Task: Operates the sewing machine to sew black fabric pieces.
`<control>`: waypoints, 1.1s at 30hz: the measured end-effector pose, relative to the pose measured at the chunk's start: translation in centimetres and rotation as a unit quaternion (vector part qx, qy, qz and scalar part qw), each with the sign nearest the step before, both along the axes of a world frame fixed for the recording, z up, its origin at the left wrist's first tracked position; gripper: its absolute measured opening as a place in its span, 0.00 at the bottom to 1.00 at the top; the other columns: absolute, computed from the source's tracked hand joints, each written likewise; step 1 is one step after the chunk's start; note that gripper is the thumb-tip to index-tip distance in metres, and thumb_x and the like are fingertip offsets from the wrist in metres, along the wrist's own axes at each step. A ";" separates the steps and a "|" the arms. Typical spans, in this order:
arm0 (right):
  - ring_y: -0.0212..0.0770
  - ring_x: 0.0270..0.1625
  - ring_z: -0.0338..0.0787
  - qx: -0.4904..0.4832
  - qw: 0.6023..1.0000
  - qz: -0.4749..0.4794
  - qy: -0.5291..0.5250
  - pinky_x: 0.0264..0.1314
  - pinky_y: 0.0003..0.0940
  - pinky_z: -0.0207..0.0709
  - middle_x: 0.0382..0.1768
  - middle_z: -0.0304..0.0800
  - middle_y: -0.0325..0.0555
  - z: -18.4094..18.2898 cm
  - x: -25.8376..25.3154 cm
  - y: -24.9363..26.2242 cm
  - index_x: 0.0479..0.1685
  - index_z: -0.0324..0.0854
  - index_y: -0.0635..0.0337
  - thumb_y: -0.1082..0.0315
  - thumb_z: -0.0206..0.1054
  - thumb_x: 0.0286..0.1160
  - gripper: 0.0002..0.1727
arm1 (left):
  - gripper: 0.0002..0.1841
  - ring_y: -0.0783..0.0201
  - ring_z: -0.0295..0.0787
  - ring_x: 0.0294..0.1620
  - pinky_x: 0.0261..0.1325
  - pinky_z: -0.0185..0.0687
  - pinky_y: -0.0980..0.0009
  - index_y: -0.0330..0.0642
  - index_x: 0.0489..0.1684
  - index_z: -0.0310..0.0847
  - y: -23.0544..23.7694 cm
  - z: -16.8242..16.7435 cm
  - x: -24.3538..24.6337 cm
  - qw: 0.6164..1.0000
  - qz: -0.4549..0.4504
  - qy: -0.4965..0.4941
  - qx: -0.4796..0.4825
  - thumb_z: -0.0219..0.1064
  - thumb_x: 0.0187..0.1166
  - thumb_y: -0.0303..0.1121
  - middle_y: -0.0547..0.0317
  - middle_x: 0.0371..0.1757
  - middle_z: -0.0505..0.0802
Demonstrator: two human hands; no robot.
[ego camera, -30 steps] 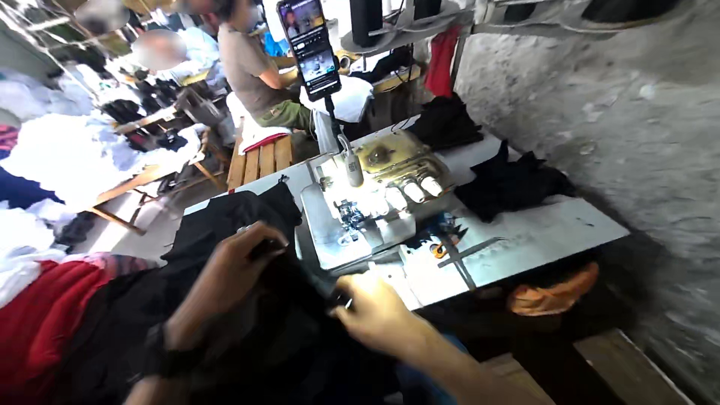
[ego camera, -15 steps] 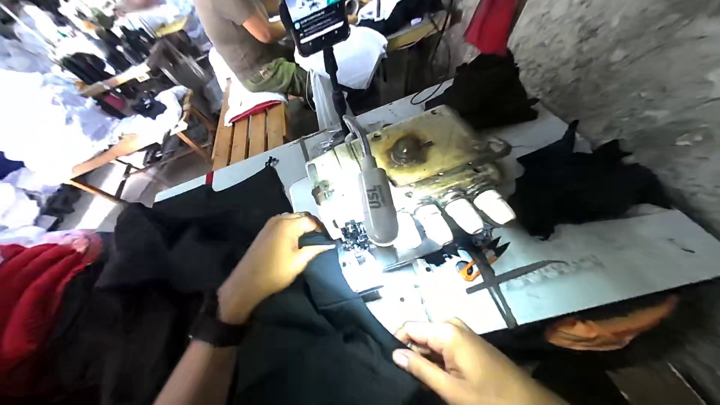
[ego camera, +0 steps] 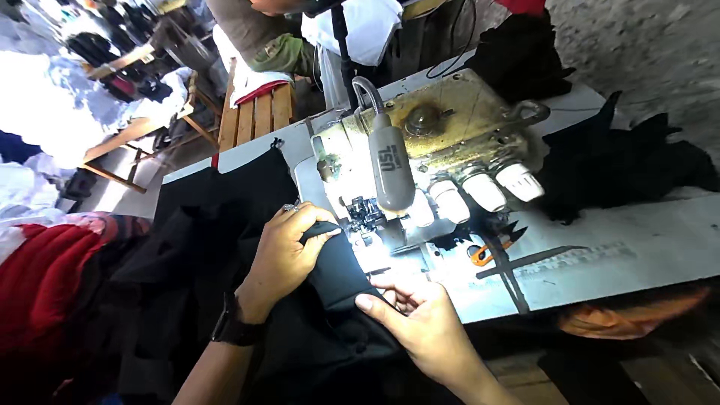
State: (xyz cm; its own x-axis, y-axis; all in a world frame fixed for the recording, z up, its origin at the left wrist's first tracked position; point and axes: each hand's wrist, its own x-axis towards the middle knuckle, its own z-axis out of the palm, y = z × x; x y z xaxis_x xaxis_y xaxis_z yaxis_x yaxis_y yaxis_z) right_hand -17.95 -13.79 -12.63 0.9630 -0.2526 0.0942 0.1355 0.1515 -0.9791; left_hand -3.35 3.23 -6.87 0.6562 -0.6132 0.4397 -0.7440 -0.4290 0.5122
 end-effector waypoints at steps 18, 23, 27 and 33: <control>0.14 0.14 0.62 -0.126 0.982 -0.137 0.017 0.15 0.11 0.52 0.10 0.68 0.22 -1.8 3.2 -1.9 0.07 0.71 0.46 0.51 0.83 0.60 0.25 | 0.13 0.60 0.88 0.51 0.64 0.71 0.52 0.41 0.41 0.90 -3.7 -3.0 2.1 0.975 0.185 -0.102 0.064 0.72 0.67 0.41 0.55 0.43 0.94; 0.17 0.12 0.58 -0.112 0.989 -0.088 0.035 0.14 0.14 0.48 0.09 0.63 0.23 -1.5 3.8 -2.8 0.06 0.69 0.46 0.53 0.83 0.61 0.26 | 0.17 0.51 0.80 0.77 0.80 0.67 0.42 0.43 0.57 0.91 -3.3 -2.4 -3.8 0.971 0.201 -0.084 0.100 0.60 0.85 0.42 0.51 0.69 0.90; 0.16 0.12 0.57 -0.119 0.990 -0.048 0.057 0.15 0.14 0.47 0.09 0.60 0.22 -0.9 4.4 -3.3 0.06 0.65 0.45 0.53 0.82 0.60 0.28 | 0.25 0.53 0.61 0.92 0.92 0.47 0.41 0.43 0.70 0.86 -1.8 -3.6 -3.2 0.987 0.102 0.034 0.121 0.45 0.93 0.44 0.55 0.80 0.83; 0.17 0.12 0.58 -0.169 0.980 -0.094 0.042 0.15 0.17 0.50 0.08 0.62 0.22 -1.0 3.4 -3.0 0.07 0.70 0.45 0.46 0.82 0.60 0.27 | 0.24 0.61 0.55 0.94 0.93 0.41 0.37 0.49 0.67 0.88 -1.6 -3.8 -1.7 0.988 0.083 0.013 0.131 0.46 0.93 0.45 0.64 0.82 0.82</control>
